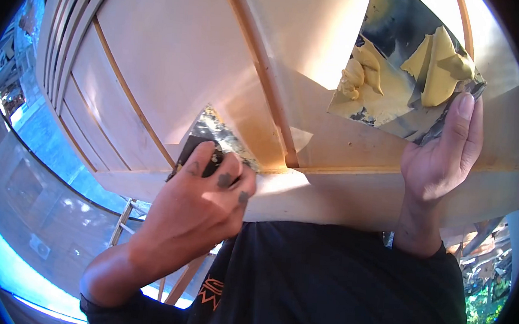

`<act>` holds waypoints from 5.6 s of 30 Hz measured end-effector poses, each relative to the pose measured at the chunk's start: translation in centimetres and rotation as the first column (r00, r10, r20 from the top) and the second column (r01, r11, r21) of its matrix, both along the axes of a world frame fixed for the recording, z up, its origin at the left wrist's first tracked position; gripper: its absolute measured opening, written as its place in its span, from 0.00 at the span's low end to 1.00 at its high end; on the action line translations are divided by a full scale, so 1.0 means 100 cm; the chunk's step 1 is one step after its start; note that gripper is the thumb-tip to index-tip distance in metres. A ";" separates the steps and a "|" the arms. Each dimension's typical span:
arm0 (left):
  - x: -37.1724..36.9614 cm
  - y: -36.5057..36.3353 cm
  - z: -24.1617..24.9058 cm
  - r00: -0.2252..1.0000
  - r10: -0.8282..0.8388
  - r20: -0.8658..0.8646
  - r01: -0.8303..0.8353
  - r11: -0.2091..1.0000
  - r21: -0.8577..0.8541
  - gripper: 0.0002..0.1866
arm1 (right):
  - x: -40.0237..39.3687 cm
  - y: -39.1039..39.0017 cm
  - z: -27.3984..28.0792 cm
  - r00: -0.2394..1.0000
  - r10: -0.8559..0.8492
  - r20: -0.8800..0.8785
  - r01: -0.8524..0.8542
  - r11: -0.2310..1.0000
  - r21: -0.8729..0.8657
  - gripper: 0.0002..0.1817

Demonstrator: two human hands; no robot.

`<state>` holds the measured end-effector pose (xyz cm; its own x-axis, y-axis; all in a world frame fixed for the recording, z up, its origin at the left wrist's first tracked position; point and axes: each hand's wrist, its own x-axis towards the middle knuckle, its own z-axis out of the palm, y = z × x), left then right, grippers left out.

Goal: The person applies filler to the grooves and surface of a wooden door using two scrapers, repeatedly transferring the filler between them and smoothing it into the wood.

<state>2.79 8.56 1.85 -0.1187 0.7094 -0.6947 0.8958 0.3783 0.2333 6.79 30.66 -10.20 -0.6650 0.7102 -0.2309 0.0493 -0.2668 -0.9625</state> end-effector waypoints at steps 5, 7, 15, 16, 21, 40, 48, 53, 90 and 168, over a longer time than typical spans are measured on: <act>-0.008 -0.003 0.001 0.999 0.031 -0.010 -0.031 0.999 0.040 0.12 | 0.000 0.003 0.006 0.991 0.131 -0.025 -0.132 0.991 -0.023 0.18; -0.005 0.001 -0.002 0.998 0.062 -0.024 -0.058 0.991 0.123 0.12 | -0.001 0.002 0.003 0.998 0.040 -0.043 -0.043 0.997 -0.068 0.16; -0.002 -0.007 -0.006 1.000 0.013 0.012 -0.014 0.996 0.094 0.12 | -0.001 0.000 0.004 0.999 -0.021 0.048 0.019 0.999 0.045 0.19; -0.003 -0.012 -0.005 1.000 0.008 0.020 -0.010 0.998 0.062 0.12 | -0.002 0.000 0.005 0.995 -0.035 0.098 0.030 0.998 0.057 0.20; 0.003 -0.049 -0.002 0.998 0.068 0.013 -0.068 0.998 0.001 0.11 | 0.017 0.018 -0.011 0.964 0.177 0.200 -0.265 0.736 0.623 0.19; 0.063 -0.045 0.000 0.661 0.749 0.048 -0.749 0.655 0.095 0.34 | 0.040 0.029 -0.030 0.932 0.345 0.108 -0.305 0.590 0.748 0.18; 0.064 -0.049 -0.010 0.611 0.770 0.186 -0.788 0.614 0.045 0.31 | 0.044 0.038 -0.031 0.935 0.342 0.092 -0.291 0.593 0.751 0.19; 0.041 -0.044 -0.010 0.521 0.797 0.306 -0.835 0.550 -0.011 0.29 | 0.039 0.035 -0.028 0.970 0.231 -0.074 -0.194 0.922 0.335 0.19; -0.010 -0.032 0.001 0.973 0.128 0.192 -0.093 0.979 -0.183 0.10 | 0.038 0.031 -0.021 0.952 0.129 0.276 -0.301 0.548 0.780 0.22; 0.193 -0.037 -0.007 0.498 0.804 0.326 -0.433 -0.096 0.896 0.39 | 0.055 -0.093 0.081 0.745 0.589 -0.314 -0.643 0.507 -0.574 0.19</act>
<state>22.07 4.90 1.14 -0.8884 0.2446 0.3884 0.4572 0.5468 0.7014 12.29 21.36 -2.09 -0.9104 -0.1773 -0.3738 0.3809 -0.7119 -0.5900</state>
